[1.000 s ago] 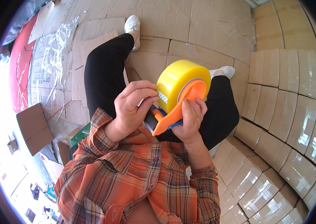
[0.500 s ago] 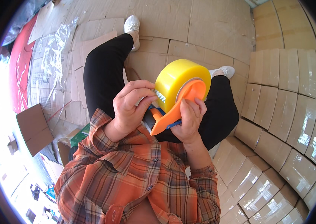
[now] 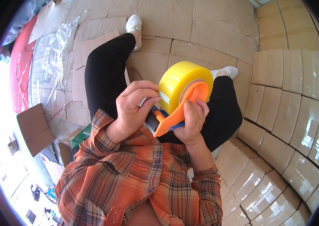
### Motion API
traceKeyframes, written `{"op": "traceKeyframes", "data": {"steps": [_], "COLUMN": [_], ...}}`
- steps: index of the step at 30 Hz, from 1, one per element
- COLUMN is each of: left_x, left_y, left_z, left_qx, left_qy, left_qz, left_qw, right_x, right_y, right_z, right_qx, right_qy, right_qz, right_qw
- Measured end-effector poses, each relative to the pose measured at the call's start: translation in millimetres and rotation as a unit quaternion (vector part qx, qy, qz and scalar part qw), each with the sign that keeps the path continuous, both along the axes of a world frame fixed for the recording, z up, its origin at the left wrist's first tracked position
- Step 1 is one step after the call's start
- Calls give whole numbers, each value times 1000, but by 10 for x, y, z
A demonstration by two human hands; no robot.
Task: The recorder assembles cardboard boxes and tapes them shut using a handheld tape dispenser.
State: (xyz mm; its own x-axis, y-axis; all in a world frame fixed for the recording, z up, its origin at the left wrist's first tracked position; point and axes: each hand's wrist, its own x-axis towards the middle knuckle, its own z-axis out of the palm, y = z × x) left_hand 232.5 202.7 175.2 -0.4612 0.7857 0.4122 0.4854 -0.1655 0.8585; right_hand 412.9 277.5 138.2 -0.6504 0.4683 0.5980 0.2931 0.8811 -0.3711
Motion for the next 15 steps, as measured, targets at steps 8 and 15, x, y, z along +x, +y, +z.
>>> {"op": "traceKeyframes", "data": {"steps": [8,15], "left_x": [16,-8], "left_y": [-19,4], "left_z": [-48,-16], "left_qx": [-24,23], "left_qy": [-33,14], "left_qz": [-6,22], "left_qw": [999,999], "right_x": [-7,-64], "right_y": [-5,2], "right_z": [-26,20], "right_qx": [3,8], "right_qy": [7,37], "right_qz": [-4,-8], "right_qw": [1000,999]}}
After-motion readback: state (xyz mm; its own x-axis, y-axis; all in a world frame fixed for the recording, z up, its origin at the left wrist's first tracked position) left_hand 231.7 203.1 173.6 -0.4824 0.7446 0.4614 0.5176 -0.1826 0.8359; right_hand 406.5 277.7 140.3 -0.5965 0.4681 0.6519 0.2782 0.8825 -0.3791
